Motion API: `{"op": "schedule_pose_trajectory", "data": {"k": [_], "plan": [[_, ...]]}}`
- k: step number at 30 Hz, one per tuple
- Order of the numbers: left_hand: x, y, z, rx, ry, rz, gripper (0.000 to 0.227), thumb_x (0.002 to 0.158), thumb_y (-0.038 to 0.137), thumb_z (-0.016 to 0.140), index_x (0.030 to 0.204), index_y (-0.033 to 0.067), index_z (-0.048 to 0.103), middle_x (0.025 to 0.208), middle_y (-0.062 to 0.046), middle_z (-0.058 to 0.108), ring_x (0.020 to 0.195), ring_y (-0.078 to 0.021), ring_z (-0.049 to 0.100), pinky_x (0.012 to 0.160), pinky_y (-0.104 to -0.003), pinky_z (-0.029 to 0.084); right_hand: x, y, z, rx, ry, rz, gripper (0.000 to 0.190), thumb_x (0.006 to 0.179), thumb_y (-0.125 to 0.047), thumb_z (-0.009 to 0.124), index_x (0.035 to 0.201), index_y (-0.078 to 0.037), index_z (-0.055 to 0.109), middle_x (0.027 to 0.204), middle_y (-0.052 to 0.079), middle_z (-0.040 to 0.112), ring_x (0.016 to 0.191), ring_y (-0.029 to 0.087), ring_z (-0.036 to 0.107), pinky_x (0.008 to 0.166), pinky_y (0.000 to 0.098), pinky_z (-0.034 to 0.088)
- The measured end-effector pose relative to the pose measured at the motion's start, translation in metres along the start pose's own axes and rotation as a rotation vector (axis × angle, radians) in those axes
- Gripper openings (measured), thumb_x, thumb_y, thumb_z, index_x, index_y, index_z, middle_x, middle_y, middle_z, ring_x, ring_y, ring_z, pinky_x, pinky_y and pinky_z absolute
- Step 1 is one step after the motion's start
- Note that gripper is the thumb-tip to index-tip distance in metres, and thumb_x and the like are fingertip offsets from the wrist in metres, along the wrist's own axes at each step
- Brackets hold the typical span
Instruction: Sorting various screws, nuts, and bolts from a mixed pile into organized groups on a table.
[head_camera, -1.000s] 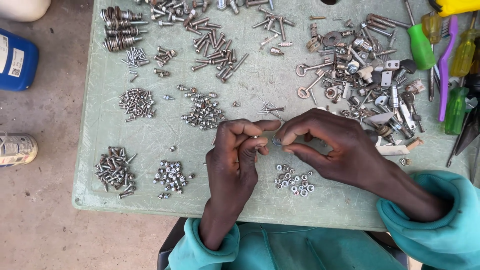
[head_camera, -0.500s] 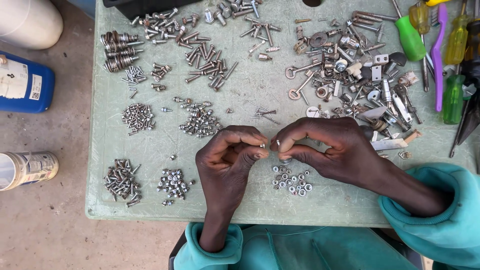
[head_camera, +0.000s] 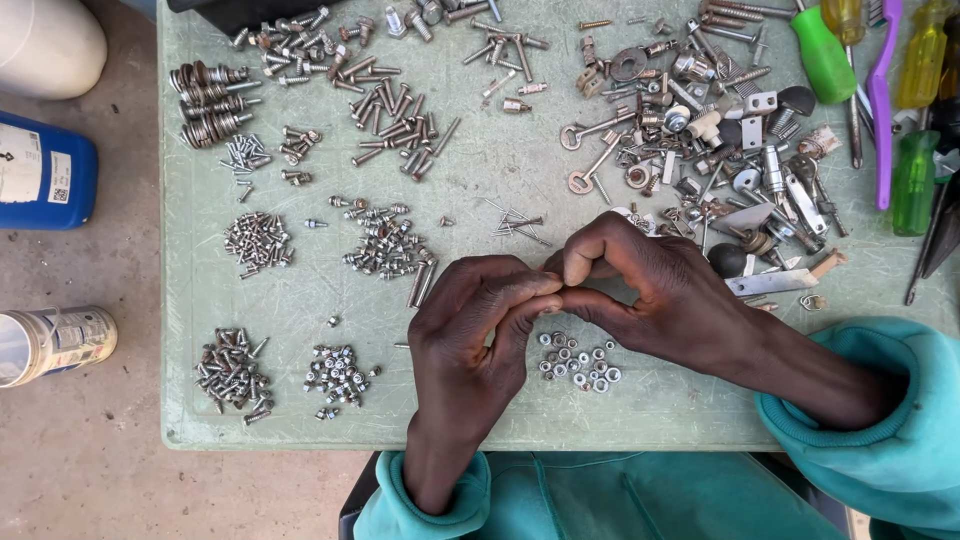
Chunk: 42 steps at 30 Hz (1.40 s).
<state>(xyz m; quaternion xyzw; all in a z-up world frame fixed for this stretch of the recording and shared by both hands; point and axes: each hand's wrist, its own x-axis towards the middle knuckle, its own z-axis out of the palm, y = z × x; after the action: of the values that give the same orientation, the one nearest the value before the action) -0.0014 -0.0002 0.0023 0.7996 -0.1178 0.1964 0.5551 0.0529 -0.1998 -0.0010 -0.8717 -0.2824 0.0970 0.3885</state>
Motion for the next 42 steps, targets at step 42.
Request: {"op": "schedule_pose_trajectory", "data": {"k": [42], "plan": [[-0.014, -0.016, 0.013, 0.065, -0.142, -0.215, 0.031, 0.098, 0.009, 0.061, 0.128, 0.0127, 0.059, 0.114, -0.005, 0.074, 0.099, -0.0284, 0.065, 0.087, -0.040, 0.052, 0.020, -0.034, -0.031, 0.005, -0.078, -0.238, 0.035, 0.086, -0.021, 0.079, 0.119, -0.011, 0.073, 0.108, 0.006, 0.075, 0.097, 0.019, 0.070, 0.089, 0.0318, 0.054]]}}
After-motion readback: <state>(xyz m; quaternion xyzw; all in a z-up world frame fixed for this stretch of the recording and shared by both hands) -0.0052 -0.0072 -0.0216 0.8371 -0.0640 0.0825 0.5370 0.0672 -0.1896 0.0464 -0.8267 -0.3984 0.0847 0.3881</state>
